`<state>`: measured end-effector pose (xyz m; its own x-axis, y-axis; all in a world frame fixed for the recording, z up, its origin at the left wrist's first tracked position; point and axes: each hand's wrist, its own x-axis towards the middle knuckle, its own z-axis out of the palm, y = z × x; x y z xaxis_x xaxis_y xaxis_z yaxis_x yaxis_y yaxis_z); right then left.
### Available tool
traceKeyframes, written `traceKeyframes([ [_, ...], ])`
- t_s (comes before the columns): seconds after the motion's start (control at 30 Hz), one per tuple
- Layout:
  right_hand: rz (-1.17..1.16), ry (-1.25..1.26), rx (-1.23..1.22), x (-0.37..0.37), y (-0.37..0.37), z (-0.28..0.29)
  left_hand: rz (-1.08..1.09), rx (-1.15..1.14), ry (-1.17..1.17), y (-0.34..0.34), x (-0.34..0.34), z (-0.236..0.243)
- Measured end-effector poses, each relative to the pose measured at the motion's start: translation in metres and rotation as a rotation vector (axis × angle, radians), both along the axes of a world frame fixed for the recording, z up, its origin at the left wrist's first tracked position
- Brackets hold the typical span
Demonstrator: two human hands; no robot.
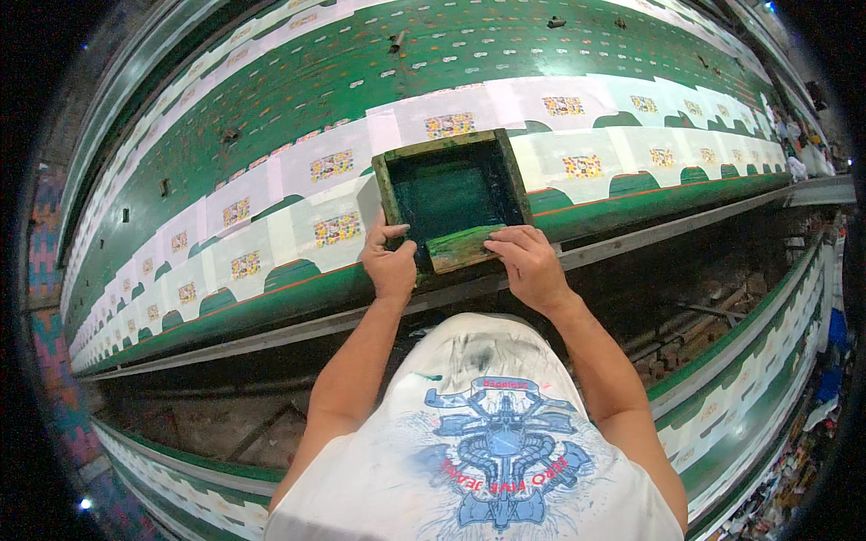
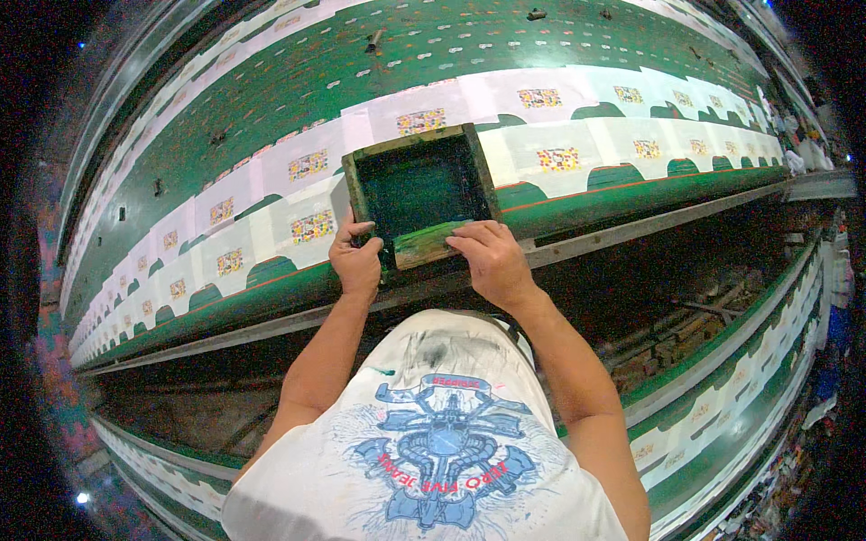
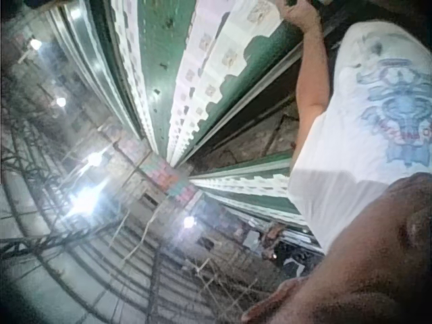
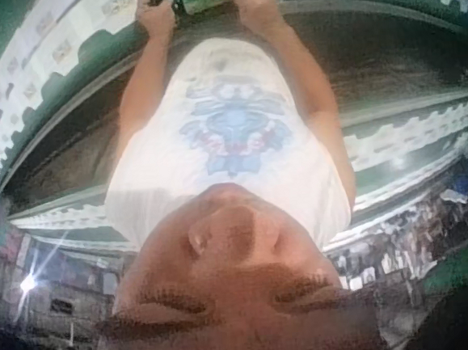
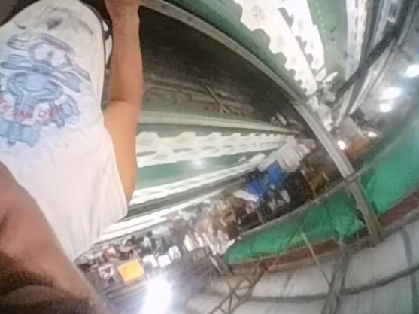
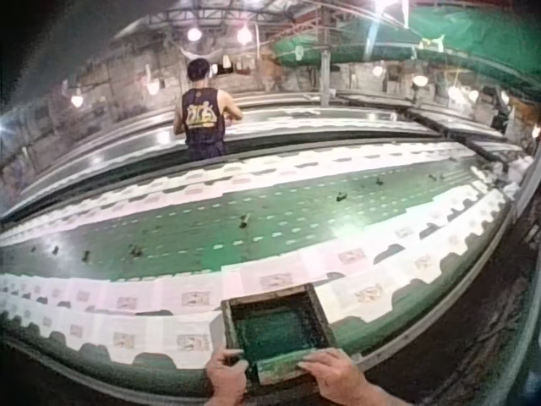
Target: The person uses a squeegee to spread green ink across a screen printing frame held over a long strip of white paper with printed designs. The person repeatedly drags the squeegee across the screen to distribute the ink evenly.
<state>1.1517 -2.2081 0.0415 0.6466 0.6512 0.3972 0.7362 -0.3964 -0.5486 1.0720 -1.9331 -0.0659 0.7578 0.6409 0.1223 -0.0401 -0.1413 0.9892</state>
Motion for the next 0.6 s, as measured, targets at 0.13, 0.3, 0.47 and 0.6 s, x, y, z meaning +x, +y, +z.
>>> traceKeyframes([
  [0.13,0.036,0.008,0.010,0.017,-0.036,-0.011,0.015,-0.163,0.124,-0.034,0.015,0.022],
  [0.3,0.110,0.021,0.069,0.034,-0.048,-0.013,0.041,-0.182,0.135,-0.037,0.021,0.023],
  [0.47,0.130,0.020,0.120,0.043,-0.046,-0.014,0.033,-0.182,0.157,-0.032,0.018,0.016],
  [0.6,0.145,0.023,0.088,0.047,-0.043,-0.006,0.063,-0.180,0.194,-0.030,0.015,0.008],
])
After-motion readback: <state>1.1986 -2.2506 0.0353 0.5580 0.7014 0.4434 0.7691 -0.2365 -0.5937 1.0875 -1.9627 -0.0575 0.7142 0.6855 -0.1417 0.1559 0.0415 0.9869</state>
